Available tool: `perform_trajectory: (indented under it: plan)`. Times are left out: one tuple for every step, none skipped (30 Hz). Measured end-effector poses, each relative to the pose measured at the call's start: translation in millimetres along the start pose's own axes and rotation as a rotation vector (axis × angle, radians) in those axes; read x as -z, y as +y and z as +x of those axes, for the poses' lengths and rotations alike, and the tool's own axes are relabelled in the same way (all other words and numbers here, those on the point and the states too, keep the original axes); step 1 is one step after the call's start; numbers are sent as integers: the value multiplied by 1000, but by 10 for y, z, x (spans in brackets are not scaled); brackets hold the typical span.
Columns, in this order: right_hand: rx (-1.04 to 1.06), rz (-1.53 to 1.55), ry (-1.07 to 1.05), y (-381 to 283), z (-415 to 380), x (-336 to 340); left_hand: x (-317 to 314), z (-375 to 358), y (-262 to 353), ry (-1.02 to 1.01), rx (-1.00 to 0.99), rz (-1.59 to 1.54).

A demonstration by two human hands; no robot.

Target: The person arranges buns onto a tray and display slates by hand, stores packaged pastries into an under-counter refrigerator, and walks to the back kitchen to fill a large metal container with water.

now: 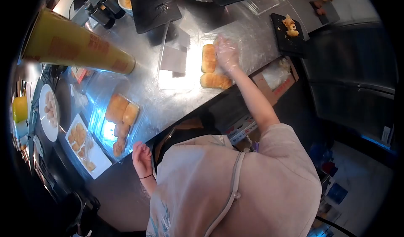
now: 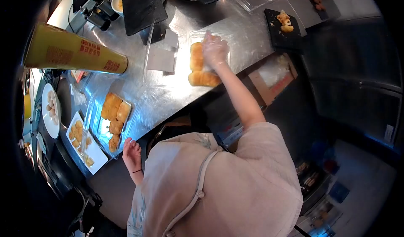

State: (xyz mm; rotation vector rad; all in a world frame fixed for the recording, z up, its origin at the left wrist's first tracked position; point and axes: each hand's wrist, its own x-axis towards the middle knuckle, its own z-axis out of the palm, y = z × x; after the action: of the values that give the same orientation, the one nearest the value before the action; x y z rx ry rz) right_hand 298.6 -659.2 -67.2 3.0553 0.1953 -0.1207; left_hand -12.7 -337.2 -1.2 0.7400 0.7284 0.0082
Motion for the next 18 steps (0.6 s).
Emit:
perform_trajectory:
  plan:
    - [-4,-19,36,23,21,-91,-9,-2,-5,-30,11,16]
    - [-9,-38,73,42,39,-174,-12,-7,-2,-14,13,29]
    - [2,-37,75,66,61,-207,-10,-10,4,-8,6,24]
    - [-91,152,84,99,95,-230,-8,-9,9,-2,7,28]
    - [-181,342,91,128,124,-251,-2,-7,12,4,6,29]
    - [-163,343,93,144,103,-299,13,-14,11,13,-6,19]
    - [-193,514,255,144,50,-342,37,-12,17,20,-19,6]
    - [-202,604,332,169,61,-364,56,-7,23,26,-33,-6]
    - [-204,693,412,188,68,-369,63,-5,25,37,-45,-17]
    - [-207,449,330,206,98,-365,64,-3,23,53,-42,-7]
    - [-196,210,249,200,140,-365,70,-12,29,81,-44,2]
    - [-141,213,162,188,136,-308,51,-29,37,73,-42,-7]
    - [-77,221,76,178,86,-205,74,-25,23,75,-49,7]
    - [31,290,142,173,24,-128,50,-32,17,90,-56,29]
    - [150,286,505,237,88,-358,49,-39,8,103,-52,18]
    - [123,163,280,269,53,-254,90,-30,-30,102,-45,-2]
    - [-91,508,8,142,-12,128,62,-49,-24,109,-48,-14]
    - [-12,670,-98,314,71,-90,50,-62,-21,109,-49,-24]
